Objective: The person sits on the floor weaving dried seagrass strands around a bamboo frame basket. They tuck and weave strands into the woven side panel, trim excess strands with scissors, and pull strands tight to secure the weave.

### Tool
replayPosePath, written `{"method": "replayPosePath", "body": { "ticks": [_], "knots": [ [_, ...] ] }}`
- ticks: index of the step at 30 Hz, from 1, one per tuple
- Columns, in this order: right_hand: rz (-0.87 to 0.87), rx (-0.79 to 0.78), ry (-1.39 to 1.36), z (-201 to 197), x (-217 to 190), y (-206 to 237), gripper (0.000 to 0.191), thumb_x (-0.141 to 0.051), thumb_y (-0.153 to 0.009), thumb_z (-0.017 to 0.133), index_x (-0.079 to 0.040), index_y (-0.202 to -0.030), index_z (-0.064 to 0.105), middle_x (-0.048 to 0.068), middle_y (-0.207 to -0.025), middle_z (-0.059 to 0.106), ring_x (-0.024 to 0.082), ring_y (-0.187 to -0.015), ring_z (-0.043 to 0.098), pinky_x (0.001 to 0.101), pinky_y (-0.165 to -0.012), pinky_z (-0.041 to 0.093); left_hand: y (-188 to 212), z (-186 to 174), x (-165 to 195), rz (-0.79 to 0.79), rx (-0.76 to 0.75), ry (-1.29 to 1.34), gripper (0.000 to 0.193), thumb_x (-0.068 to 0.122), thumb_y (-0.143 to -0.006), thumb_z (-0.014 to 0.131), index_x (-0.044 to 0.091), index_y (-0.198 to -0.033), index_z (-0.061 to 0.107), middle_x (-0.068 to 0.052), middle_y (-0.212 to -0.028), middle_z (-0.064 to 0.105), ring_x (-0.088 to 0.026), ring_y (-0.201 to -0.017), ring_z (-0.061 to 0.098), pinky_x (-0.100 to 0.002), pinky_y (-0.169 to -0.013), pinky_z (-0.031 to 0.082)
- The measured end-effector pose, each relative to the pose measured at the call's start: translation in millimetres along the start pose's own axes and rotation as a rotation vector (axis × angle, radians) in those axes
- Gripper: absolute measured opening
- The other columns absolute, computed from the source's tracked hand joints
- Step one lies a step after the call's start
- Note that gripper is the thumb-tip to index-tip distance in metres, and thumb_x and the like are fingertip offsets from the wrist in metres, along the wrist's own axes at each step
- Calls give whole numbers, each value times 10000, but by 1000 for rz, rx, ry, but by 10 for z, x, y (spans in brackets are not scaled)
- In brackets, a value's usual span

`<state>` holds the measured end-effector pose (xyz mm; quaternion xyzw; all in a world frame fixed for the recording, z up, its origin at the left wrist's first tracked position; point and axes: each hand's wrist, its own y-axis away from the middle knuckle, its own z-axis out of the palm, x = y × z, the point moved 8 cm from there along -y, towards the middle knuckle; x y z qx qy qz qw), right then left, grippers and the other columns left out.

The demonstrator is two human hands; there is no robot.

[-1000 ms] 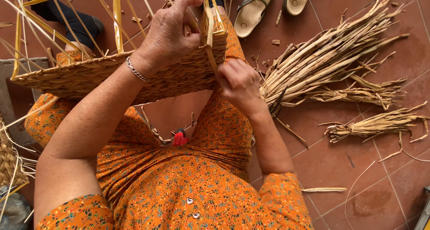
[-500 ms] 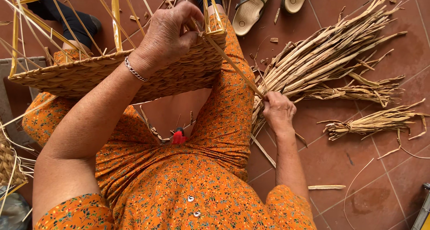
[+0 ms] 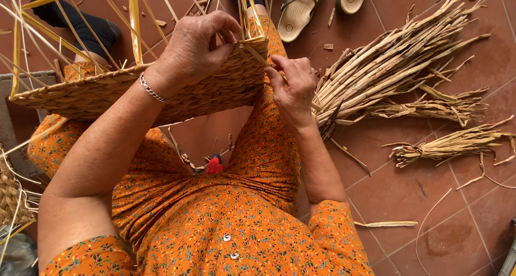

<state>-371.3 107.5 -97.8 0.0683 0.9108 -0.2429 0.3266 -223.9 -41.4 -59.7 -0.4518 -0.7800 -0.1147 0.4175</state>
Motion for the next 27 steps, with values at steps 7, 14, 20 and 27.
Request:
{"method": "replayPosePath", "body": {
  "ticks": [7,14,20,27],
  "knots": [
    [88,50,39,212,98,-36,293,-262,-1003,763,-81,-835,606,14,-781,575,190,-755,529,367,-697,452,88,52,84,130,34,-62,491,-2,-880,790,75,-1272,504,-54,-936,738,-230,-768,730,-336,-685,570],
    [111,-67,25,466,246,238,296,-258,-1029,719,-82,-821,605,28,-758,561,195,-714,525,356,-629,455,206,143,121,262,132,-285,185,21,-969,732,66,-1111,623,-89,-978,700,-250,-873,724,-353,-734,604],
    [73,-63,-115,561,94,357,222,-229,-1019,702,-66,-877,649,44,-806,629,182,-752,592,356,-662,503,258,273,193,430,151,-558,115,78,-1006,711,14,-1084,655,-77,-909,635,-208,-789,690,-318,-688,596],
    [295,-103,-413,287,148,485,229,-211,-1016,739,-47,-872,670,-11,-715,641,76,-623,550,261,-550,466,225,418,52,405,189,-560,115,90,-1025,698,37,-949,629,-70,-862,613,-181,-739,667,-310,-623,575]
  ]
}}
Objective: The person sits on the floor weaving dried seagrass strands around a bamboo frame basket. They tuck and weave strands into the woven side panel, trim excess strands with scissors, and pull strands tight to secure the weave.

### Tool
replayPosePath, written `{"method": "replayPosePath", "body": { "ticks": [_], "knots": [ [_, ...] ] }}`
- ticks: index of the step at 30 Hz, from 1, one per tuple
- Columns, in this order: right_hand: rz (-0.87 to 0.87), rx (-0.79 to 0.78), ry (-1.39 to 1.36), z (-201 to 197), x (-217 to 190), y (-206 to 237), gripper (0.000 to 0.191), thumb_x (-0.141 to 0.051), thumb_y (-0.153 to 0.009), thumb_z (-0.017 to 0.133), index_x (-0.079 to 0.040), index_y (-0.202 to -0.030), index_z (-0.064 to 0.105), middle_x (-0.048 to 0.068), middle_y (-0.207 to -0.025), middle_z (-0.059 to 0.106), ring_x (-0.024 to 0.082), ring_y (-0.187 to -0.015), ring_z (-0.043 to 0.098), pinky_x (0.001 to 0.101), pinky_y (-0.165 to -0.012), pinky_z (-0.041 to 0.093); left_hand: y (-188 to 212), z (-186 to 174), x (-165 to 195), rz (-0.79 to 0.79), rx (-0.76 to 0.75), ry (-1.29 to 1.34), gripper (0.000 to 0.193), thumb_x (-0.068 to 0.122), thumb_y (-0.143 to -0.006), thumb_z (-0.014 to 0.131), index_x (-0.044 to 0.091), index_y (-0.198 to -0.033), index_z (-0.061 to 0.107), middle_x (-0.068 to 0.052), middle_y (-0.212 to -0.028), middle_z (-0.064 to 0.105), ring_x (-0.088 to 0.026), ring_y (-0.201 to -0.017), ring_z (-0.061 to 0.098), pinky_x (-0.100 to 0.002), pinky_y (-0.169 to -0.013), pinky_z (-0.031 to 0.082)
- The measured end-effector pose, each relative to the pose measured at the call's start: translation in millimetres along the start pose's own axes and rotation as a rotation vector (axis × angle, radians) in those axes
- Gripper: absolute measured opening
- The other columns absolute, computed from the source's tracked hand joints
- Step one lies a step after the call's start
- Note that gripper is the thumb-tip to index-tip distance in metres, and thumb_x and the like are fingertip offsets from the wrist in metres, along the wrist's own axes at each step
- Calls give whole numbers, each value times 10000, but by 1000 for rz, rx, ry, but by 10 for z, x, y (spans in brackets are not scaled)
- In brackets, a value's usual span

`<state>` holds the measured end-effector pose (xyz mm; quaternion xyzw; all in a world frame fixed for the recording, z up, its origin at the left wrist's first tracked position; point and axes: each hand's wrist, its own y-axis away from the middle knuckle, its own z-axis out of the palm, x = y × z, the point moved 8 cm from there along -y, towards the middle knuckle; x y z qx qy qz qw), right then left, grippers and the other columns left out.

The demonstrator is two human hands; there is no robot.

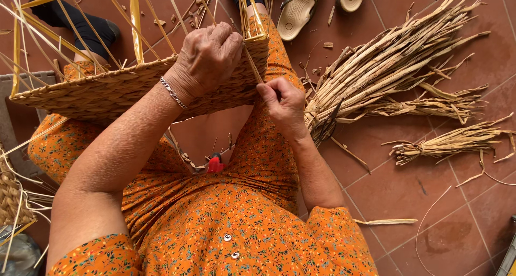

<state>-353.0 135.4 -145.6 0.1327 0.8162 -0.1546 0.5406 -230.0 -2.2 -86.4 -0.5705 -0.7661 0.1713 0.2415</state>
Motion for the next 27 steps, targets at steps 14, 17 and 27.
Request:
{"method": "replayPosePath", "body": {
  "ticks": [14,17,27],
  "knots": [
    [145,-93,-388,-463,-577,216,216,-91,-1033,690,-14,-1234,705,37,-877,727,52,-726,605,207,-639,485,-229,-521,-137,-294,11,458,359,-32,-908,743,-53,-1251,638,-130,-1100,692,-160,-727,638,-293,-641,542],
    [117,-193,-641,-530,-733,231,178,-84,-1073,668,-18,-1232,715,93,-1052,748,120,-858,636,256,-773,523,-105,-728,-272,-444,50,576,272,-92,-1005,724,9,-1254,682,-134,-1249,695,-89,-735,599,-238,-639,519],
    [-307,233,-419,-703,-997,137,379,-387,-1065,634,-48,-924,722,39,-743,647,122,-681,536,247,-598,386,149,-979,-169,-357,223,433,384,-72,-1101,726,38,-1420,543,-78,-1265,641,-68,-801,627,-203,-696,573]
  ]
}}
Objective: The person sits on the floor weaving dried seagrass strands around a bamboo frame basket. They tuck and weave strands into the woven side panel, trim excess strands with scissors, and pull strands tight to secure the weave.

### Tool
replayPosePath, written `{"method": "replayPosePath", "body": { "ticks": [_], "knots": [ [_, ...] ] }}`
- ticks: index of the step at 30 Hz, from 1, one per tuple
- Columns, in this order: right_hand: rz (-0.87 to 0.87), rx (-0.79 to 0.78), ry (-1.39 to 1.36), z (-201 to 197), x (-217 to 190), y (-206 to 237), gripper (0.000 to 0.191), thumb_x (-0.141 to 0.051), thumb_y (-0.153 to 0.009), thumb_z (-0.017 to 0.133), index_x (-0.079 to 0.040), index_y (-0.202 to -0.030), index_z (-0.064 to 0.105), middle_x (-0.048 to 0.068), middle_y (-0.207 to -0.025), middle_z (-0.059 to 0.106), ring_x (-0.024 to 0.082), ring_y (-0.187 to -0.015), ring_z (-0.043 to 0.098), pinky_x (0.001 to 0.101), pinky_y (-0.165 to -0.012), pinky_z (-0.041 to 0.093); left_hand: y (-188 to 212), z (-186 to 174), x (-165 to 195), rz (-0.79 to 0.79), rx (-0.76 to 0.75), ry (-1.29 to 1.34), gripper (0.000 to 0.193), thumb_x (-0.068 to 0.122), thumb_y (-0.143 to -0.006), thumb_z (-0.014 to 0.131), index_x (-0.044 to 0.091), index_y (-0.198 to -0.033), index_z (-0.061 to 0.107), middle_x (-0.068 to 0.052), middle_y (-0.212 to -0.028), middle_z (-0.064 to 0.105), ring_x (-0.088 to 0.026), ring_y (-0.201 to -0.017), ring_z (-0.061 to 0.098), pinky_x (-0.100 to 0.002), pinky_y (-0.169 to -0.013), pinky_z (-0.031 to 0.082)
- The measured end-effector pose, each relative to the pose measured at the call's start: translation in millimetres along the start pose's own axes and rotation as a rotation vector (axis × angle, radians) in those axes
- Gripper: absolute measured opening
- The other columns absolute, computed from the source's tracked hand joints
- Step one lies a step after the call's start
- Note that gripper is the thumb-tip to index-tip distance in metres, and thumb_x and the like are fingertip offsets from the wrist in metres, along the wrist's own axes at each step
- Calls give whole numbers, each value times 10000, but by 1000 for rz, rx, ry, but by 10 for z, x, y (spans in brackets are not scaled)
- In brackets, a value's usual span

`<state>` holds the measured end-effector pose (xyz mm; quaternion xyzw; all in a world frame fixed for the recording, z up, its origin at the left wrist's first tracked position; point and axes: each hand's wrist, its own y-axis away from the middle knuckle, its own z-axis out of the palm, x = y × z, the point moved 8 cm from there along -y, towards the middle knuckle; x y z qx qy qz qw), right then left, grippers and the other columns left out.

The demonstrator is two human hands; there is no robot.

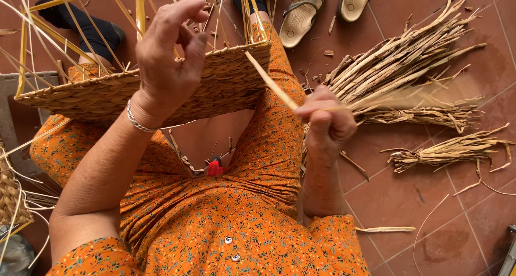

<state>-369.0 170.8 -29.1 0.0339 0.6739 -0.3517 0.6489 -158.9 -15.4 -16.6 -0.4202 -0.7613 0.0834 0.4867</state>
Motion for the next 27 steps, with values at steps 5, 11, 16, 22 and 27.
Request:
{"method": "replayPosePath", "body": {
  "ticks": [5,11,16,22,27],
  "knots": [
    [138,-362,120,420,102,-82,361,-120,-1033,627,-48,-680,615,4,-642,543,131,-576,491,318,-569,376,-67,163,308,234,16,-186,595,-43,-1021,759,86,-1498,428,-100,-1304,416,-121,-921,598,-196,-705,585],
    [44,-547,115,726,-55,-200,350,-67,-995,641,-26,-660,545,41,-634,491,158,-576,472,333,-577,373,-202,278,656,435,-85,-369,392,-3,-935,773,68,-1305,666,-90,-1183,439,-231,-935,600,-345,-750,600],
    [201,-358,-20,529,138,-283,237,-233,-1106,631,-9,-1064,696,13,-811,615,100,-725,555,260,-617,428,-468,310,310,171,-89,-55,176,5,-1047,730,-4,-1218,688,-172,-1166,669,-272,-996,739,-347,-824,633],
    [242,-5,333,291,911,-390,246,-235,-1055,718,-50,-1212,673,-1,-1030,630,33,-800,562,216,-683,524,-558,592,-444,-274,-210,271,110,14,-1124,597,-18,-1106,701,-110,-929,768,-178,-837,804,-274,-714,631],
    [383,45,265,339,1366,-312,347,-241,-971,795,-62,-1234,656,-19,-1054,652,16,-761,534,198,-645,512,-546,775,-823,-467,-306,372,50,45,-1054,662,2,-1072,680,-76,-943,758,-143,-831,794,-259,-704,632]
  ]
}}
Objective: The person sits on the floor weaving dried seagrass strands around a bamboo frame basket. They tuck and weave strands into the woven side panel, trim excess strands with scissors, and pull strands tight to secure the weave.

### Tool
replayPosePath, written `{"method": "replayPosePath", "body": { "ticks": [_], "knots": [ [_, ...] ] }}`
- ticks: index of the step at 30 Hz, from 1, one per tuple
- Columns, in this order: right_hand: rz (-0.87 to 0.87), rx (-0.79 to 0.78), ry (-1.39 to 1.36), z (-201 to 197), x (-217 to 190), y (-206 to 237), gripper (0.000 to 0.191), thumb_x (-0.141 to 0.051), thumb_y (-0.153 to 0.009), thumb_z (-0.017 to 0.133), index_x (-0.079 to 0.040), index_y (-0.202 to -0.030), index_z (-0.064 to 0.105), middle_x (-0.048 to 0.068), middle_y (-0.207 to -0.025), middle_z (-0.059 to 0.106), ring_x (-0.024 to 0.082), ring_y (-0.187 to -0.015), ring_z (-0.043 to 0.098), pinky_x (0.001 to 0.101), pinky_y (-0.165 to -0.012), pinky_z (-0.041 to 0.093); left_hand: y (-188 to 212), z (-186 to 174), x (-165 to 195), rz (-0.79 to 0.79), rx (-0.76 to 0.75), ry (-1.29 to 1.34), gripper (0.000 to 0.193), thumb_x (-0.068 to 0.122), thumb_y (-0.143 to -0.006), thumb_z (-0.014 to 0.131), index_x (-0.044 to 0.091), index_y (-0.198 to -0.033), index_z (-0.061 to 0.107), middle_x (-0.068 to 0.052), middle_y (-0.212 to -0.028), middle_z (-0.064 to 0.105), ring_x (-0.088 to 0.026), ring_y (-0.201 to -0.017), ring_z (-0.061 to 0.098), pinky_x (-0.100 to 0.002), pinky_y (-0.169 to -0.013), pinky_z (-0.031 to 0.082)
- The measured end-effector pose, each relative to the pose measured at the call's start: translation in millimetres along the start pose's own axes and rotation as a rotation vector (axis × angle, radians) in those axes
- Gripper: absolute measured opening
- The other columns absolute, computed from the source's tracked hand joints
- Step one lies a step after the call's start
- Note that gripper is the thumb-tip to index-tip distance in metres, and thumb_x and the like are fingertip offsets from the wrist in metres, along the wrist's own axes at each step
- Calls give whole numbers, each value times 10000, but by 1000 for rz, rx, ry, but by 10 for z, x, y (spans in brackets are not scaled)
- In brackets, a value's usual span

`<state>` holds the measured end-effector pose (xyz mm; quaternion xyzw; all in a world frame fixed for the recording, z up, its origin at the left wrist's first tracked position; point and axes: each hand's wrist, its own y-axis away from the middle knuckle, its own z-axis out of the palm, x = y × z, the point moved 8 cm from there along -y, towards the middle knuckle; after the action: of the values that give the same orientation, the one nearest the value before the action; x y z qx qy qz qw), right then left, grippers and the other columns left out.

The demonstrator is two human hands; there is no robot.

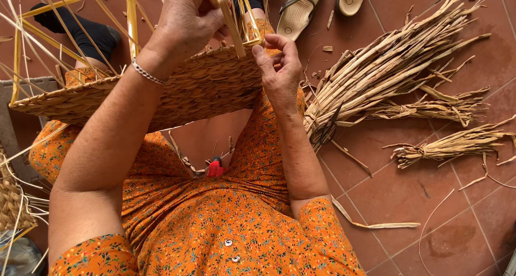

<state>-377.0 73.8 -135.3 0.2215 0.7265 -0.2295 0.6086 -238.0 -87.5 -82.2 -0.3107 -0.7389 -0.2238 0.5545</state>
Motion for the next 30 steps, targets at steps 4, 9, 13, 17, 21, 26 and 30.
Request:
{"method": "replayPosePath", "body": {
  "ticks": [4,9,13,17,21,26,30],
  "knots": [
    [67,15,-91,108,161,19,295,-210,-927,802,-67,-1129,640,-49,-947,622,14,-729,518,185,-627,505,-99,101,-145,-86,-150,66,92,28,-969,746,2,-1039,692,-64,-935,744,-122,-829,774,-243,-681,671],
    [10,68,-40,141,192,6,229,-142,-921,794,-65,-1065,634,-59,-908,581,13,-734,468,187,-634,478,-122,242,-275,-214,-287,22,68,70,-999,706,36,-1058,714,-31,-868,744,-93,-736,729,-231,-572,587],
    [48,81,-100,159,228,-17,214,-101,-907,765,-56,-1056,618,-65,-875,573,4,-714,482,180,-627,470,-192,316,-212,-125,-368,130,192,-6,-893,790,17,-1068,713,-19,-904,746,-80,-778,705,-234,-636,573],
    [65,94,-128,154,222,-12,226,-72,-891,766,-53,-1062,619,-67,-880,564,2,-709,469,174,-625,458,-247,382,-312,-197,-406,135,202,-12,-854,804,36,-1037,732,-13,-892,743,-84,-756,698,-248,-641,577],
    [72,71,-191,157,178,24,260,-44,-909,761,-40,-1119,609,-48,-945,581,0,-738,494,172,-663,489,-255,393,-369,-219,-409,92,154,31,-853,835,48,-987,760,-16,-877,745,-89,-764,704,-252,-671,596],
    [-159,87,-102,92,-154,148,316,-47,-950,763,-100,-1181,555,-4,-1166,531,10,-784,534,174,-701,542,-201,399,-359,-207,-409,25,144,104,-854,860,59,-968,785,4,-883,758,-71,-797,701,-240,-716,588],
    [-520,105,247,109,-563,265,281,6,-953,767,-146,-1166,665,31,-1209,503,124,-929,545,266,-809,546,-139,406,-329,-257,-393,10,154,149,-883,837,78,-1012,791,2,-874,761,-72,-773,698,-245,-680,577]
  ]
}}
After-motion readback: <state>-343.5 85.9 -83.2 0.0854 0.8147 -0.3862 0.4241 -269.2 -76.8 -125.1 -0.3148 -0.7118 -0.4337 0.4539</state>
